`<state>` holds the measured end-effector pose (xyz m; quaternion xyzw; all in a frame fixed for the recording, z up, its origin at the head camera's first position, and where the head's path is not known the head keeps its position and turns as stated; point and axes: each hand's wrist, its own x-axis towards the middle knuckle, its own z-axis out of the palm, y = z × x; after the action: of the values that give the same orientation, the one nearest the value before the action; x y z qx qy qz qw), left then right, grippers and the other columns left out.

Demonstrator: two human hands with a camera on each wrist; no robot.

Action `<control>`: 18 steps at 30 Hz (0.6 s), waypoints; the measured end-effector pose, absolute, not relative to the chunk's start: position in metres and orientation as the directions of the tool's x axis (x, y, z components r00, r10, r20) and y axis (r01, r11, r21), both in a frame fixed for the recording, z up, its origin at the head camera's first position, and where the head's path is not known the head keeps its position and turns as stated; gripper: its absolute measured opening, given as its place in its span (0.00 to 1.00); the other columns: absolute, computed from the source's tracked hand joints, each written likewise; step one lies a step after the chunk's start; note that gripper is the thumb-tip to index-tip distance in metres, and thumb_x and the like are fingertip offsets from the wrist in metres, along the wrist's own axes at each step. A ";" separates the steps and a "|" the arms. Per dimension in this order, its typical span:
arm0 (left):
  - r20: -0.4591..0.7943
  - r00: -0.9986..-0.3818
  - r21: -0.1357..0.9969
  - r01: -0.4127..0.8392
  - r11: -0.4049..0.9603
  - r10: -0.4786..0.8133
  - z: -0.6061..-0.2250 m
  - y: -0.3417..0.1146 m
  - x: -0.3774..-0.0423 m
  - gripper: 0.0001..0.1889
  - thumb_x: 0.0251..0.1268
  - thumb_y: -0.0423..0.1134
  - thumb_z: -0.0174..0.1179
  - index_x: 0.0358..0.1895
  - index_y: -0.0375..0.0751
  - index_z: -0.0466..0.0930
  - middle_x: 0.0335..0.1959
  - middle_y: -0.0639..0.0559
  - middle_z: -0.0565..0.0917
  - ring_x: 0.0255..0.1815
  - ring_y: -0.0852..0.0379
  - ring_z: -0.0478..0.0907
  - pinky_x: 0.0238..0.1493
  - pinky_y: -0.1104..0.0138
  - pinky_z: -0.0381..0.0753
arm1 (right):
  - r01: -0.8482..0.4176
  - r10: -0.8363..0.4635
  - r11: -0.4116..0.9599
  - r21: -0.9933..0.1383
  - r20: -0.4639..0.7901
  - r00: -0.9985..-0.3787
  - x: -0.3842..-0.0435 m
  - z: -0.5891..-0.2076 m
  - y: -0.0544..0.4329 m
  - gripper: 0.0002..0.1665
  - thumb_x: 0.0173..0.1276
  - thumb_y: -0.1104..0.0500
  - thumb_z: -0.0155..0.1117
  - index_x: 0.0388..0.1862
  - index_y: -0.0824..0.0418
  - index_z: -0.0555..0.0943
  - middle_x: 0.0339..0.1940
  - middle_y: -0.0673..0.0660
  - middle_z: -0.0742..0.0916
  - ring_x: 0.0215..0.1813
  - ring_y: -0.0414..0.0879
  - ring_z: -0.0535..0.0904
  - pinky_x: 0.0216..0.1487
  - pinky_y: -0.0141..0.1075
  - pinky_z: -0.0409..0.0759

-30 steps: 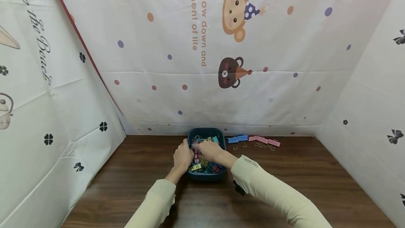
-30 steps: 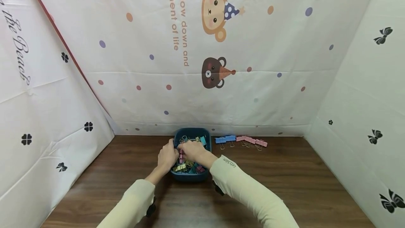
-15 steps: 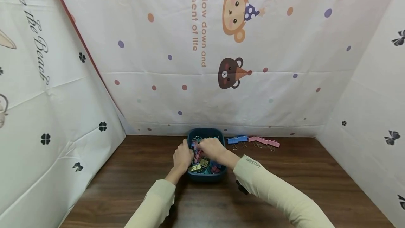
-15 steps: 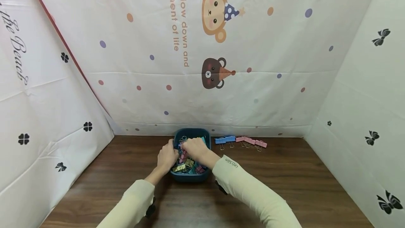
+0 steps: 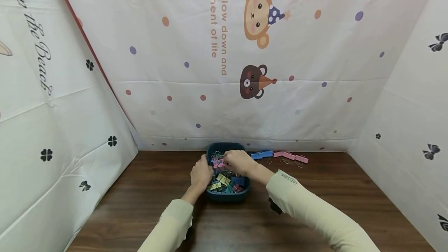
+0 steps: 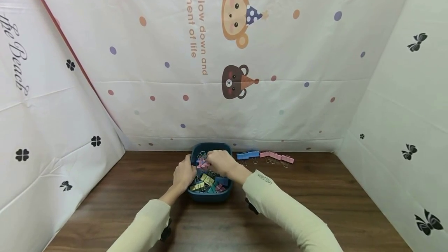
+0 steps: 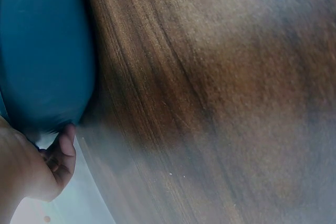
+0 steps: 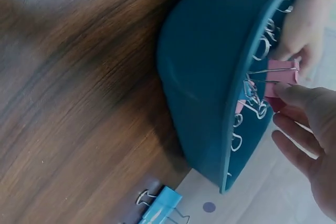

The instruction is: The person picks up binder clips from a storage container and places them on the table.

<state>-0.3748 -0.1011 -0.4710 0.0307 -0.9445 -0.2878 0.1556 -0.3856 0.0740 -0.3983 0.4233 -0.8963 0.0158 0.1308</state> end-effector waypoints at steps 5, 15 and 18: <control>0.288 -0.946 0.553 0.040 0.832 -0.146 -0.470 -0.101 -0.374 0.23 0.68 0.31 0.59 0.65 0.30 0.72 0.41 0.36 0.85 0.28 0.48 0.80 0.33 0.51 0.83 | -0.712 -0.632 0.664 -0.227 0.339 -0.697 -0.387 -0.395 0.083 0.03 0.68 0.62 0.71 0.35 0.60 0.90 0.37 0.55 0.91 0.35 0.43 0.86 0.40 0.37 0.86; 0.285 -0.947 0.550 0.035 0.835 -0.148 -0.470 -0.099 -0.373 0.21 0.67 0.31 0.58 0.62 0.28 0.73 0.38 0.37 0.84 0.27 0.48 0.79 0.33 0.50 0.83 | -0.574 -0.351 0.585 -0.573 0.460 -0.816 -0.389 -0.386 0.112 0.04 0.66 0.66 0.70 0.39 0.66 0.88 0.38 0.61 0.91 0.38 0.48 0.88 0.40 0.37 0.87; 0.282 -0.947 0.544 0.029 0.838 -0.151 -0.470 -0.100 -0.373 0.22 0.68 0.31 0.58 0.63 0.28 0.73 0.39 0.36 0.84 0.26 0.49 0.78 0.33 0.51 0.83 | -0.542 -0.269 0.555 -0.632 0.480 -0.835 -0.390 -0.384 0.124 0.06 0.69 0.66 0.67 0.41 0.68 0.87 0.40 0.64 0.91 0.41 0.54 0.89 0.44 0.43 0.88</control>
<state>-0.3729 -0.1004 -0.4697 0.0321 -0.9455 -0.2825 0.1589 -0.3897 0.1236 -0.3838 0.2341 -0.8658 0.4098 0.1665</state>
